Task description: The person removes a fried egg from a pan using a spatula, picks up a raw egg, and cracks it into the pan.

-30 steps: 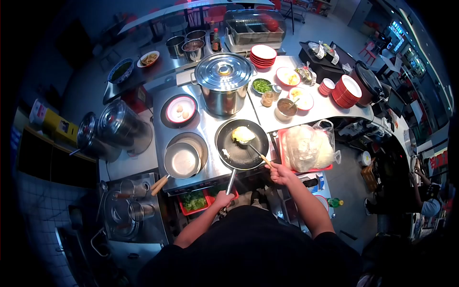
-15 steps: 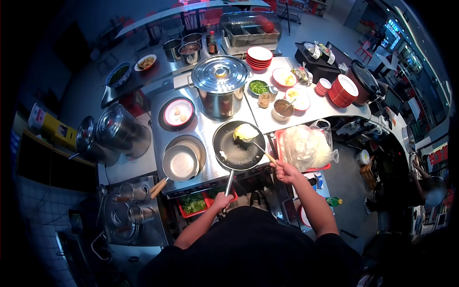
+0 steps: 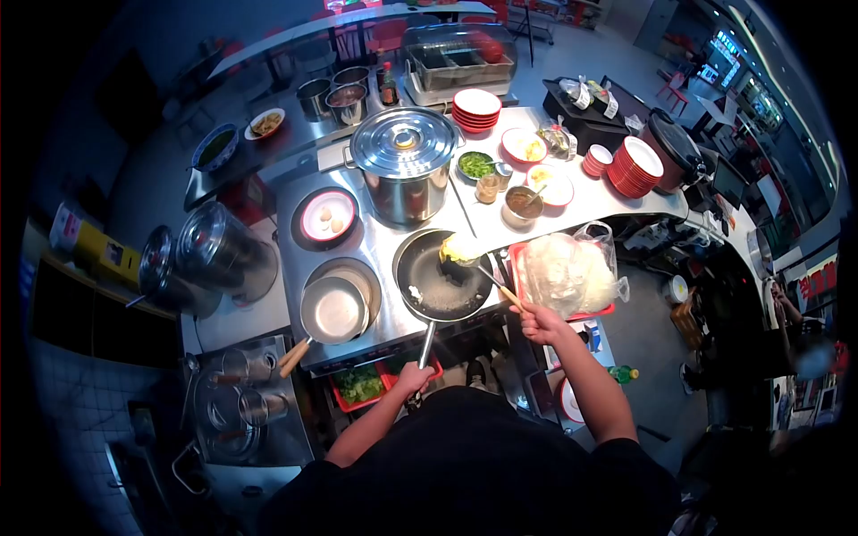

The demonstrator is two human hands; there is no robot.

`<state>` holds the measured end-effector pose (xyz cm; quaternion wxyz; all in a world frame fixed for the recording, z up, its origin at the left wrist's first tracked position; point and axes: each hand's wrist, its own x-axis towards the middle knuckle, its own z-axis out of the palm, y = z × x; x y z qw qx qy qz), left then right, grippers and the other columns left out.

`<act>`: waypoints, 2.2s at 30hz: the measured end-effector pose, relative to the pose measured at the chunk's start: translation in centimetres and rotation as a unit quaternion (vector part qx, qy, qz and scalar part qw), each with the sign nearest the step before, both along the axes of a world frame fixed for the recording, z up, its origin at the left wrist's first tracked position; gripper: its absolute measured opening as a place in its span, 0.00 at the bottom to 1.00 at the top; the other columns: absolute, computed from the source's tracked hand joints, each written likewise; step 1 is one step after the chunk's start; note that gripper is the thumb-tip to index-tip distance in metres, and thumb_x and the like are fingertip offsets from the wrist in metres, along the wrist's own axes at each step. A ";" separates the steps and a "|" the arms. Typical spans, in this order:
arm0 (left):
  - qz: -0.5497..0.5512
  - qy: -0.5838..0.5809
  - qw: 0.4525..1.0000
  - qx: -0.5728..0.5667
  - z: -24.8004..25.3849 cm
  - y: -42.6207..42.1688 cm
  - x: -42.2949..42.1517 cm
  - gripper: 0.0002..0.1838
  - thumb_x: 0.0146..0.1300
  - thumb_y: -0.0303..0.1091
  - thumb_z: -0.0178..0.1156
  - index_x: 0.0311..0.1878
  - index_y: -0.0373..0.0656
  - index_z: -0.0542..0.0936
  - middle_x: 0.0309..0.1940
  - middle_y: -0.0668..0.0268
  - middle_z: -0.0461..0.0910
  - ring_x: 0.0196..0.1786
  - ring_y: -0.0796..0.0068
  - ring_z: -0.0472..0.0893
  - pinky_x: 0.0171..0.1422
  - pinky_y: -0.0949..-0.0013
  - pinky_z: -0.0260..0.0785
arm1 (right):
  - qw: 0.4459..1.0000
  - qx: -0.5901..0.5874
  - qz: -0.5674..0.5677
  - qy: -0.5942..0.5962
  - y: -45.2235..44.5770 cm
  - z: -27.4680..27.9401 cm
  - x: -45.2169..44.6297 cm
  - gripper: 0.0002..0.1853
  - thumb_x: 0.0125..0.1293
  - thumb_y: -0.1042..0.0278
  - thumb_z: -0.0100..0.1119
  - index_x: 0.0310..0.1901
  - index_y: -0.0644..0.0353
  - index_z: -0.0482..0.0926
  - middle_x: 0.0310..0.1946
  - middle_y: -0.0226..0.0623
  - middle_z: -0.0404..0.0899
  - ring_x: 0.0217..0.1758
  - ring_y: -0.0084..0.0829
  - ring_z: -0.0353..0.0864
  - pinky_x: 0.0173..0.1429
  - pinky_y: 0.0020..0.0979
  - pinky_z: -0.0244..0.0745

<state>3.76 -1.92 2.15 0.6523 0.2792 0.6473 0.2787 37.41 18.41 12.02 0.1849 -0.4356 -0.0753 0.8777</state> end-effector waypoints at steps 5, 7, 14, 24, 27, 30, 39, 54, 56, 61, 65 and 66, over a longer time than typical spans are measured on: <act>0.003 -0.001 1.000 0.000 -1.0 -0.1 0.0 0.13 0.59 0.35 0.62 0.24 0.39 0.73 0.12 0.64 0.72 0.11 0.73 0.71 0.16 0.67 0.59 | 1.000 0.020 -0.012 0.001 0.3 2.9 1.1 0.16 0.81 0.56 0.43 0.53 0.60 0.74 0.17 0.16 0.53 0.14 0.14 0.46 0.18 0.21 0.45; 0.000 -0.005 1.000 -0.007 -1.3 0.0 0.0 0.13 0.59 0.35 0.62 0.24 0.39 0.73 0.13 0.64 0.72 0.11 0.74 0.71 0.16 0.67 0.60 | 0.999 0.034 -0.020 0.002 0.6 4.0 1.6 0.16 0.80 0.56 0.43 0.54 0.60 0.74 0.17 0.17 0.53 0.14 0.14 0.46 0.17 0.21 0.44; 0.007 -0.008 1.000 -0.016 -0.4 0.8 0.1 0.13 0.60 0.34 0.63 0.25 0.39 0.72 0.14 0.64 0.73 0.11 0.74 0.71 0.16 0.68 0.60 | 0.996 0.068 -0.048 0.020 2.7 8.3 5.0 0.17 0.80 0.56 0.46 0.56 0.61 0.73 0.18 0.17 0.56 0.14 0.14 0.48 0.18 0.19 0.46; 0.000 0.013 1.000 -0.016 -2.1 0.5 0.1 0.12 0.61 0.32 0.59 0.23 0.39 0.72 0.13 0.64 0.72 0.11 0.73 0.71 0.17 0.67 0.62 | 0.987 0.104 -0.119 0.022 10.4 12.9 11.7 0.17 0.79 0.57 0.47 0.56 0.63 0.72 0.19 0.17 0.58 0.15 0.13 0.50 0.18 0.18 0.47; 0.009 -0.017 1.000 -0.022 -2.4 0.3 0.1 0.13 0.61 0.32 0.60 0.23 0.40 0.72 0.12 0.64 0.72 0.11 0.73 0.70 0.16 0.67 0.61 | 0.983 0.108 -0.143 0.031 13.5 13.7 13.9 0.17 0.80 0.57 0.46 0.56 0.62 0.72 0.18 0.18 0.57 0.15 0.13 0.49 0.17 0.19 0.45; 0.022 -0.016 0.999 -0.037 -2.7 0.3 0.3 0.12 0.61 0.31 0.61 0.24 0.39 0.72 0.13 0.64 0.72 0.11 0.72 0.71 0.16 0.66 0.59 | 0.983 0.104 -0.149 0.007 16.6 13.8 16.1 0.17 0.80 0.56 0.46 0.53 0.63 0.74 0.18 0.17 0.56 0.15 0.13 0.49 0.17 0.19 0.44; 0.016 0.011 0.998 -0.054 -2.7 0.9 0.4 0.12 0.63 0.32 0.62 0.25 0.40 0.73 0.11 0.65 0.73 0.11 0.74 0.70 0.18 0.68 0.60 | 0.982 0.072 -0.154 -0.080 27.3 7.8 21.6 0.17 0.80 0.55 0.45 0.49 0.61 0.76 0.16 0.16 0.55 0.14 0.13 0.47 0.17 0.19 0.43; 0.044 0.015 0.995 -0.092 -0.4 1.5 1.4 0.09 0.62 0.31 0.62 0.29 0.40 0.73 0.13 0.67 0.71 0.11 0.75 0.70 0.16 0.69 0.60 | 0.983 0.003 -0.062 -0.174 32.1 2.4 20.8 0.19 0.81 0.55 0.41 0.44 0.62 0.76 0.13 0.15 0.52 0.11 0.14 0.45 0.15 0.21 0.41; 0.051 0.014 0.995 -0.088 -0.4 1.5 1.5 0.09 0.62 0.31 0.62 0.29 0.40 0.73 0.13 0.67 0.71 0.11 0.75 0.69 0.16 0.69 0.59 | 0.976 0.007 -0.054 -0.209 32.5 3.1 21.1 0.19 0.80 0.55 0.42 0.42 0.62 0.77 0.14 0.15 0.53 0.12 0.14 0.45 0.16 0.22 0.42; 0.046 0.013 0.996 -0.078 -1.7 1.2 1.2 0.09 0.62 0.31 0.62 0.30 0.41 0.73 0.13 0.67 0.72 0.11 0.75 0.70 0.16 0.69 0.59 | 0.944 0.061 -0.016 -0.324 32.7 7.3 20.5 0.17 0.78 0.58 0.46 0.42 0.65 0.77 0.14 0.15 0.55 0.13 0.14 0.47 0.19 0.23 0.44; 0.046 0.003 0.997 -0.067 -2.2 1.0 0.9 0.09 0.62 0.32 0.63 0.30 0.40 0.73 0.13 0.67 0.72 0.11 0.75 0.70 0.16 0.69 0.59 | 0.903 0.103 0.028 -0.416 34.3 9.7 20.2 0.15 0.76 0.60 0.49 0.41 0.65 0.78 0.15 0.18 0.58 0.12 0.15 0.51 0.19 0.22 0.47; 0.047 0.002 0.997 -0.066 -2.2 1.2 1.0 0.09 0.62 0.32 0.63 0.30 0.41 0.73 0.13 0.67 0.72 0.11 0.75 0.70 0.16 0.69 0.59 | 0.890 0.116 0.036 -0.439 34.7 10.5 19.9 0.15 0.76 0.61 0.50 0.40 0.65 0.78 0.15 0.19 0.59 0.12 0.15 0.52 0.19 0.22 0.48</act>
